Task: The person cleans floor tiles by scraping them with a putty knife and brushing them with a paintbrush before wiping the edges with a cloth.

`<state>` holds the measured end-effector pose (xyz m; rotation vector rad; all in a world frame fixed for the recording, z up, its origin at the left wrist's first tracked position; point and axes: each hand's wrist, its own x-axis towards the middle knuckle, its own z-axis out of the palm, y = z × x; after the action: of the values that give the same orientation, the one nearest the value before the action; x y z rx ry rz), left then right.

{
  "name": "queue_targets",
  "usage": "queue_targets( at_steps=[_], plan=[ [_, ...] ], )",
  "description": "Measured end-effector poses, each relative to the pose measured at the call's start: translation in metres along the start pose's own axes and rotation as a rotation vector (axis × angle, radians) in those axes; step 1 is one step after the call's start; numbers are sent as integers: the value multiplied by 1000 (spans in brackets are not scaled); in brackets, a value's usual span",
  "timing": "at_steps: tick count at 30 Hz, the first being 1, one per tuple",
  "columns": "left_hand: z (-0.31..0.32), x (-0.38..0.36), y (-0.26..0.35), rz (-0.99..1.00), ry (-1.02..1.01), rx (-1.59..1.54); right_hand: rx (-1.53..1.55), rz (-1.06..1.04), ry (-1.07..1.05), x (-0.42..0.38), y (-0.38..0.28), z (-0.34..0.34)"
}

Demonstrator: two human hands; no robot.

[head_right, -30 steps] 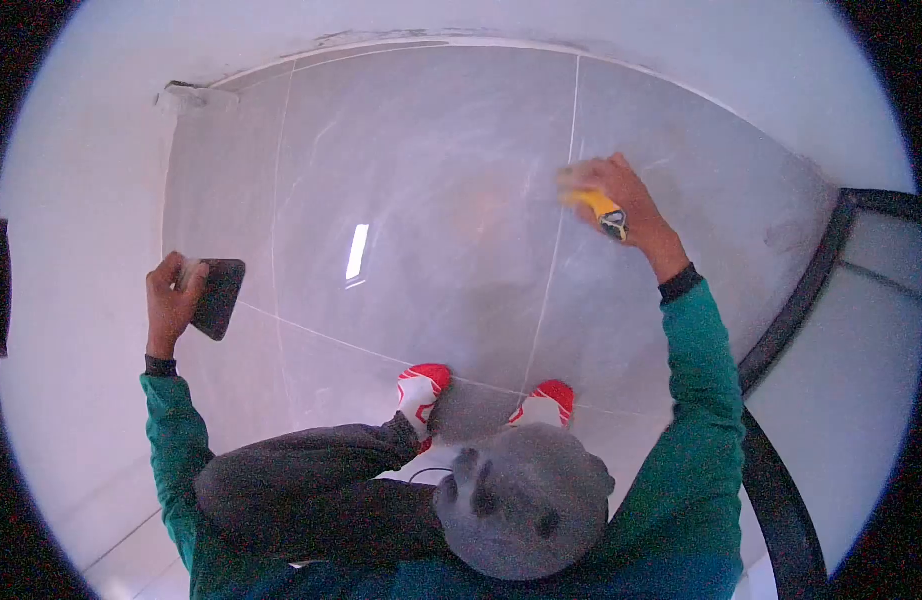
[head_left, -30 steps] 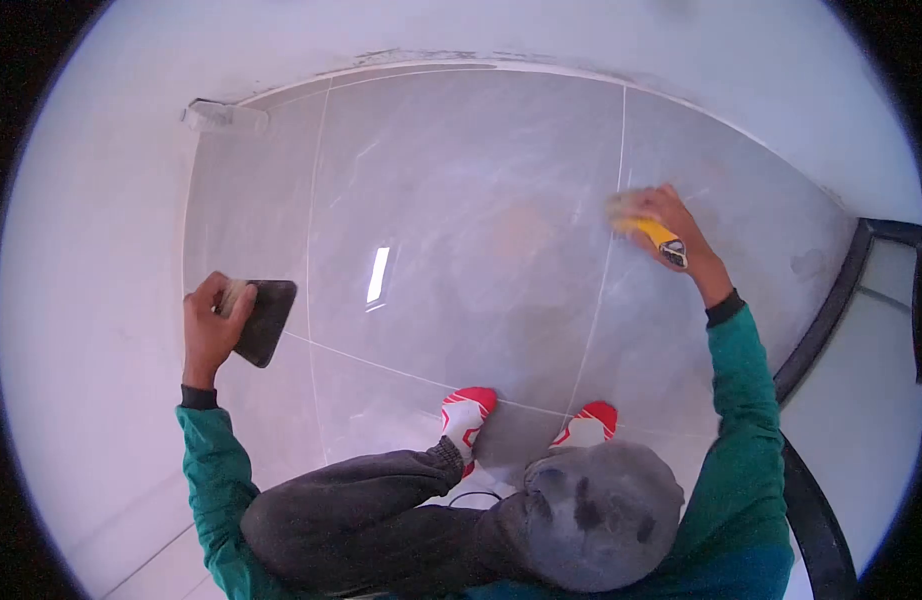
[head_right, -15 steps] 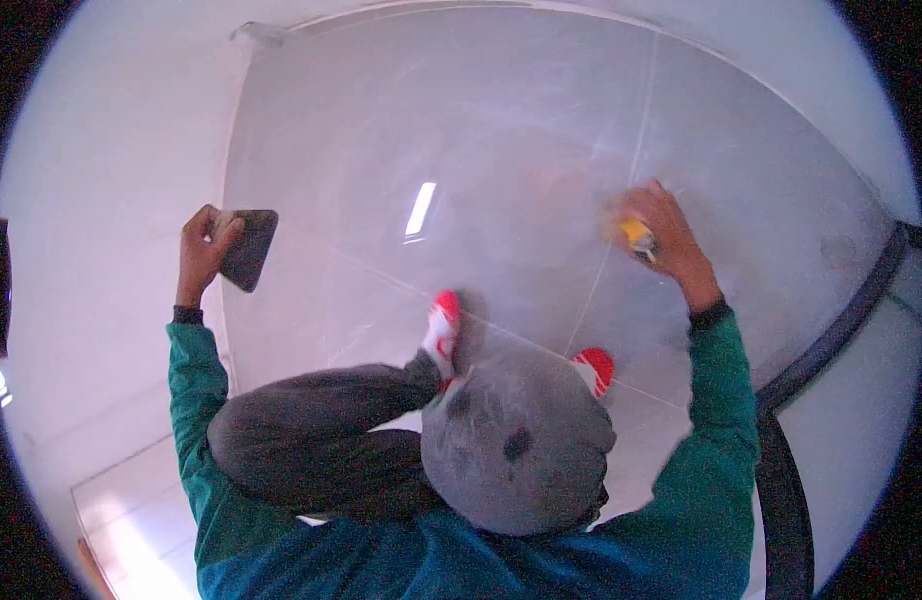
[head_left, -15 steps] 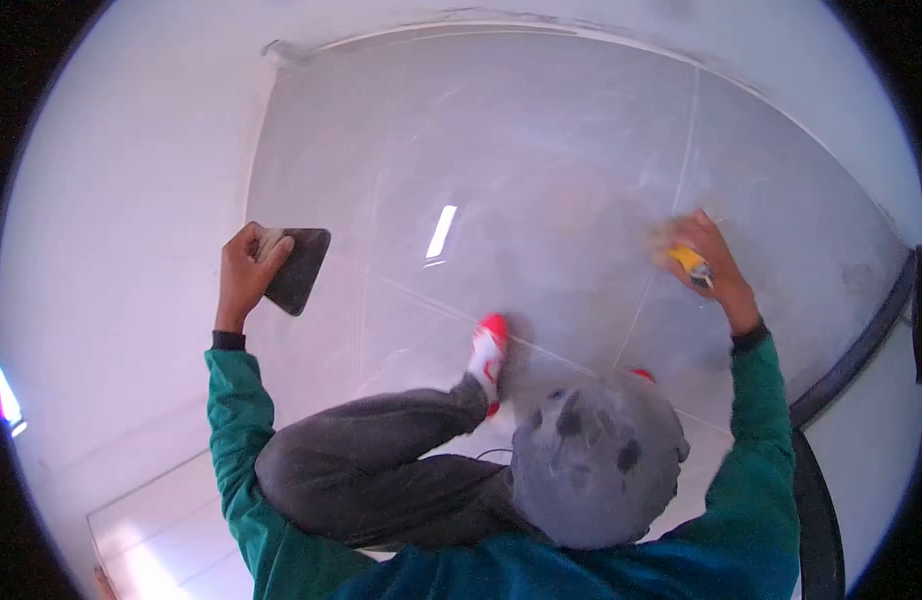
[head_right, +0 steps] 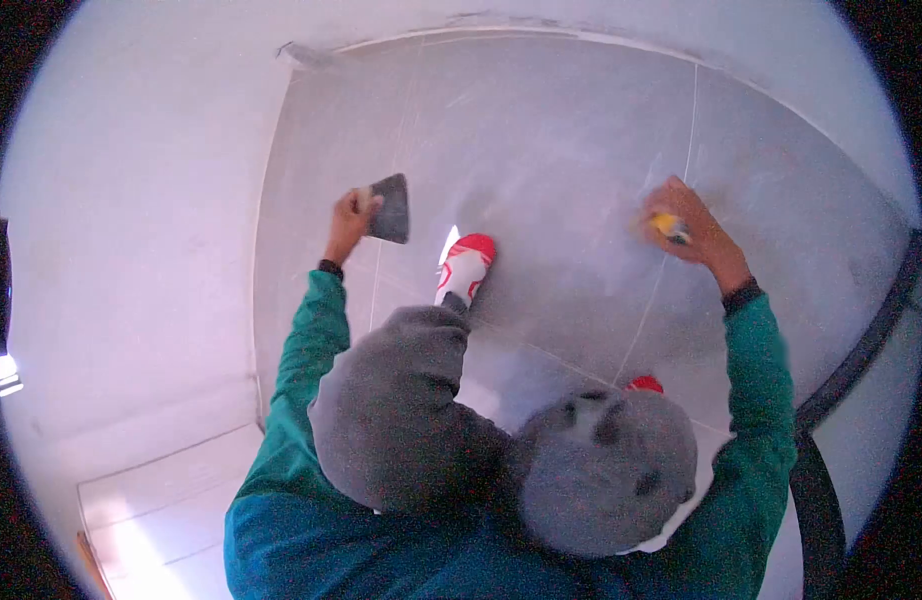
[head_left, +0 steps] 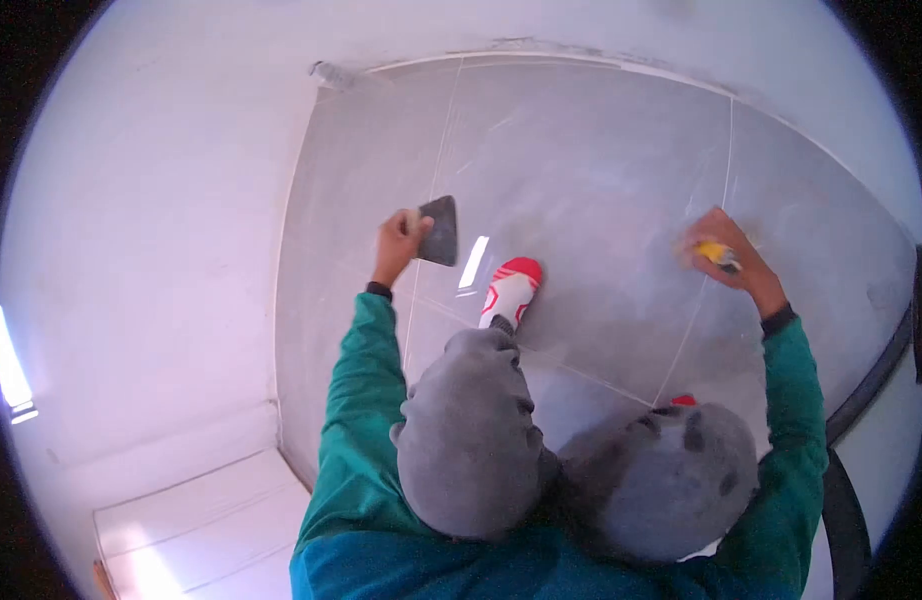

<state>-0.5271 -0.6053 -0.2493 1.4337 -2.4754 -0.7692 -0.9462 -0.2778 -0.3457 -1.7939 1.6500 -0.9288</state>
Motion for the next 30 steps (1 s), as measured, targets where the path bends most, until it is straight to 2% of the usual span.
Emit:
queue_targets(
  at_steps=[1, 2, 4, 6, 7, 8, 9, 10, 11, 12, 13, 14, 15, 16, 17, 18, 19, 20, 21, 22, 23, 24, 25, 26, 27, 28, 30],
  plan=[
    [25, 18, 4, 49, 24, -122, 35, 53, 30, -7, 3, -13],
    [58, 36, -19, 70, 27, -87, 77, 107, 45, -19, 3, -31],
    [85, 80, -29, 92, 59, -59, -219, 189, 90, -20, 1, -60],
    [124, 120, -20, 139, 71, 99, 34, 282, 190, -30, 27, -83],
    [145, 129, 10, 46, -69, -51, -12, 303, 234, -32, 34, -90],
    [165, 77, 3, 108, -123, -70, -89, 264, 281, -57, -8, -73],
    [170, -5, 39, 205, -183, -130, -92, 247, 278, -96, -54, -57],
    [193, -1, 76, 211, -317, -185, -75, 289, 262, -78, -55, -61],
    [222, 8, 94, 314, -497, -239, -63, 330, 245, -63, -58, -68],
    [229, 20, 111, 463, -562, -257, -81, 352, 245, -47, -62, -71],
    [217, 43, 126, 494, -710, -239, -1, 423, 280, -28, -68, -69],
    [211, 70, 118, 507, -733, -256, 79, 491, 315, -8, -76, -67],
    [206, 82, 113, 544, -681, -239, 70, 506, 317, -7, -92, -70],
    [194, 106, 95, 568, -637, -224, 135, 610, 387, 9, -109, -69],
    [158, 135, 74, 431, -572, -230, 198, 718, 455, 16, -129, -65],
    [142, 160, 31, 539, -236, -87, 191, 746, 443, 11, -141, -63],
    [116, 189, -8, 308, -176, 20, 88, 823, 426, -1, -146, -66],
    [86, 218, -47, 244, -130, -116, -23, 889, 415, -10, -148, -70],
    [69, 231, -79, 139, -45, -100, 2, 836, 451, -25, -150, -69],
    [59, 231, -82, 74, -67, -85, -7, 845, 443, -28, -160, -74],
    [67, 236, -81, 107, -68, -21, 15, 902, 423, -20, -166, -76],
    [84, 235, -73, 143, -80, 41, 37, 970, 404, -15, -176, -77],
    [111, 225, -49, 185, -177, -40, 27, 986, 401, 1, -184, -74],
    [144, 208, -14, 193, -362, -44, 13, 979, 428, 26, -190, -68],
    [188, 181, 14, 344, -329, -232, -3, 971, 455, 42, -195, -66],
    [207, 154, 53, 380, -467, -274, -20, 977, 463, 47, -200, -66],
    [225, 119, 116, 527, -692, -284, -233, 1003, 313, 46, -207, -66]
  ],
)
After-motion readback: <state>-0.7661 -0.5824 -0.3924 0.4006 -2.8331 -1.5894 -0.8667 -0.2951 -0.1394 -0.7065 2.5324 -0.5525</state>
